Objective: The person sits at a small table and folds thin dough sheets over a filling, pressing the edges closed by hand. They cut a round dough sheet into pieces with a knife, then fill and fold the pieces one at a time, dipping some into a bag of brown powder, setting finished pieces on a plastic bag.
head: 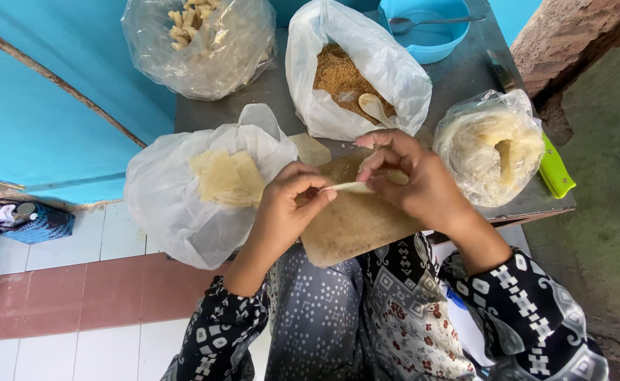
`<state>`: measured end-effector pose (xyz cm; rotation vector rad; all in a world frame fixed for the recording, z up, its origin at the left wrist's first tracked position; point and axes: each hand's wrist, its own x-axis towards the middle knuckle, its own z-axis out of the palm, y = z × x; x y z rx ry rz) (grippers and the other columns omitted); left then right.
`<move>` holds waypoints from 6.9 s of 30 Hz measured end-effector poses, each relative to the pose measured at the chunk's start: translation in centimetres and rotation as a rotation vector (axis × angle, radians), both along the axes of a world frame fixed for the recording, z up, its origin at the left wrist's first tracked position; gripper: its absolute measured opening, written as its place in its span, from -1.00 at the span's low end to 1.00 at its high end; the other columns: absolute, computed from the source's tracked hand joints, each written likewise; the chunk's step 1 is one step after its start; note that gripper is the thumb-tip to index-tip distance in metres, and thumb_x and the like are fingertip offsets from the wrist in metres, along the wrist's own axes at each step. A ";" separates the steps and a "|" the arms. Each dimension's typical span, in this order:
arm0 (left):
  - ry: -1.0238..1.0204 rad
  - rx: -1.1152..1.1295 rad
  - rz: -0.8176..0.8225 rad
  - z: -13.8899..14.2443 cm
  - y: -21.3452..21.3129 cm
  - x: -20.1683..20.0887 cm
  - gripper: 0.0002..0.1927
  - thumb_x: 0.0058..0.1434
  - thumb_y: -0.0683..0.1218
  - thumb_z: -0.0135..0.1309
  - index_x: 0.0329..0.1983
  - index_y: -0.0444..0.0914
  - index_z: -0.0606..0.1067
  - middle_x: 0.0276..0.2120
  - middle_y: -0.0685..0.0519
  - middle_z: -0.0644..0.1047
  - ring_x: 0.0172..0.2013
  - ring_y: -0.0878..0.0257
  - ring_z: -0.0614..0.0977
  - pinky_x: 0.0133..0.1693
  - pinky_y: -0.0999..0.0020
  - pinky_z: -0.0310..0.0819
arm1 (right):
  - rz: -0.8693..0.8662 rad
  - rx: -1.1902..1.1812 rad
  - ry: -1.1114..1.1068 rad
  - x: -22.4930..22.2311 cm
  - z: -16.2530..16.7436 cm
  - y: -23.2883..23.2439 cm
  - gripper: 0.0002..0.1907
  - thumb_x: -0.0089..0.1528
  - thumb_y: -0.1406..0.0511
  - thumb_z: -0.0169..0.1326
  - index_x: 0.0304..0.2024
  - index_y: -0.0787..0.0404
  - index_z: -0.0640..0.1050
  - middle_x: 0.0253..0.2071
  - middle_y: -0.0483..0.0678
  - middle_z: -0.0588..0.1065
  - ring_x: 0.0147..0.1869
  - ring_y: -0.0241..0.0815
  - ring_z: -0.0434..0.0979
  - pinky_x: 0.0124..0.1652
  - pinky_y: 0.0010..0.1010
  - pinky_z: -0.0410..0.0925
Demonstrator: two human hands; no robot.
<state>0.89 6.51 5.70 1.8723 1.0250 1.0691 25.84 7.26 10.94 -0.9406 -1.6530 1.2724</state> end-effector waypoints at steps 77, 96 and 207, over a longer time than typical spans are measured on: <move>0.527 0.259 0.442 0.6 -8.6 6.1 -0.70 0.17 -0.23 0.18 -0.01 -0.25 0.53 -0.06 -0.07 0.51 -0.08 -0.01 0.60 -0.17 0.16 0.54 | -0.582 0.112 -0.565 -4.7 -4.0 -7.7 -0.26 0.02 0.37 0.31 0.26 0.29 0.41 -0.35 0.04 0.46 -0.18 0.04 0.50 -0.16 -0.19 0.39; 0.870 0.562 0.420 -3.7 -11.6 5.6 -0.41 0.28 -0.10 0.02 0.40 -0.29 0.33 0.25 0.03 0.44 0.11 0.15 0.51 0.10 0.17 0.38 | -0.666 0.378 -1.096 10.6 1.9 -5.9 -0.53 0.13 0.52 0.01 -0.02 0.03 0.70 -0.06 0.03 0.49 0.04 0.12 0.46 0.04 -0.08 0.38; 0.402 0.079 0.570 0.4 -7.0 5.5 -0.79 0.24 -0.02 0.19 -0.14 -0.20 0.57 -0.23 0.11 0.57 -0.14 0.05 0.53 -0.03 0.12 0.31 | -0.576 0.384 -0.611 -3.1 -3.4 13.9 -0.49 0.10 0.58 0.02 0.14 0.34 0.48 -0.40 0.20 0.59 -0.26 0.19 0.65 -0.18 -0.11 0.48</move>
